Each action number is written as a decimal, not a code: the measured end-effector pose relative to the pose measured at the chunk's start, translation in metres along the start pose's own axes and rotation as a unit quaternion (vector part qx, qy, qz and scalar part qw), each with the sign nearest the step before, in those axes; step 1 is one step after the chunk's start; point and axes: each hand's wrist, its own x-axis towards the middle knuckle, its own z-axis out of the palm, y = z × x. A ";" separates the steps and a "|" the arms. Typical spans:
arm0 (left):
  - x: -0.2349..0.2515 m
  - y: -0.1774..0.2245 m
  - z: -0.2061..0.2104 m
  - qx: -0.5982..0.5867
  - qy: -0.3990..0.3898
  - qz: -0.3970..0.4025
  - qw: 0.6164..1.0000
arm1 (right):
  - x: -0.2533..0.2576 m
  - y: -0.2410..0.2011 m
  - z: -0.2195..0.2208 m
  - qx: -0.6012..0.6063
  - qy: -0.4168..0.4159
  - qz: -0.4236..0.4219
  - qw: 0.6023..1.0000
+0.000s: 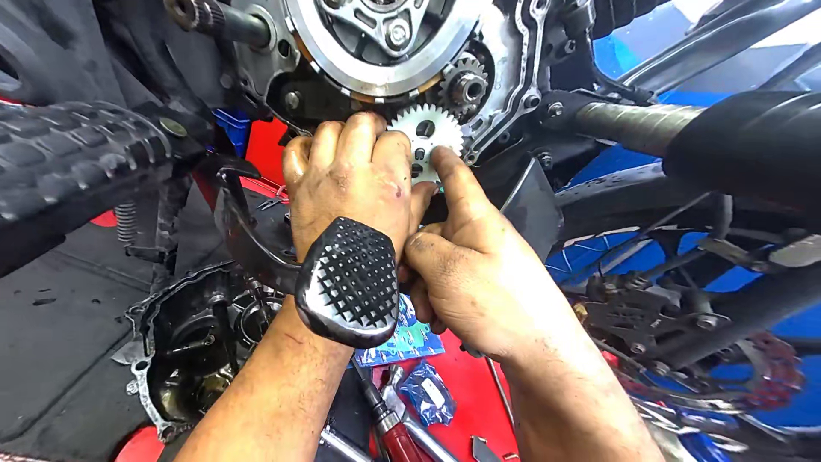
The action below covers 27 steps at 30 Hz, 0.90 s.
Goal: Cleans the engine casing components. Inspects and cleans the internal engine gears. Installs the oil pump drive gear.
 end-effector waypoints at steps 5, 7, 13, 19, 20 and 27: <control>0.001 0.007 -0.003 -0.009 -0.024 -0.029 0.999 | 0.003 -0.008 -0.011 -0.032 -0.022 -0.004 0.999; 0.002 0.002 0.001 -0.058 0.001 -0.019 0.998 | 0.002 -0.009 -0.016 -0.023 -0.035 -0.012 0.999; 0.013 -0.019 -0.012 -0.195 -0.060 0.003 0.979 | -0.012 -0.014 -0.034 -0.045 0.183 -0.118 0.975; 0.005 -0.040 -0.010 -0.338 -0.024 0.040 0.940 | -0.032 0.006 -0.033 0.003 0.207 -0.134 0.969; 0.003 -0.044 -0.010 -0.324 -0.016 0.067 0.943 | -0.035 0.013 -0.030 0.005 0.202 -0.126 0.971; -0.004 -0.059 -0.011 -0.314 -0.020 0.177 0.933 | -0.059 0.051 -0.016 0.006 0.163 -0.107 0.981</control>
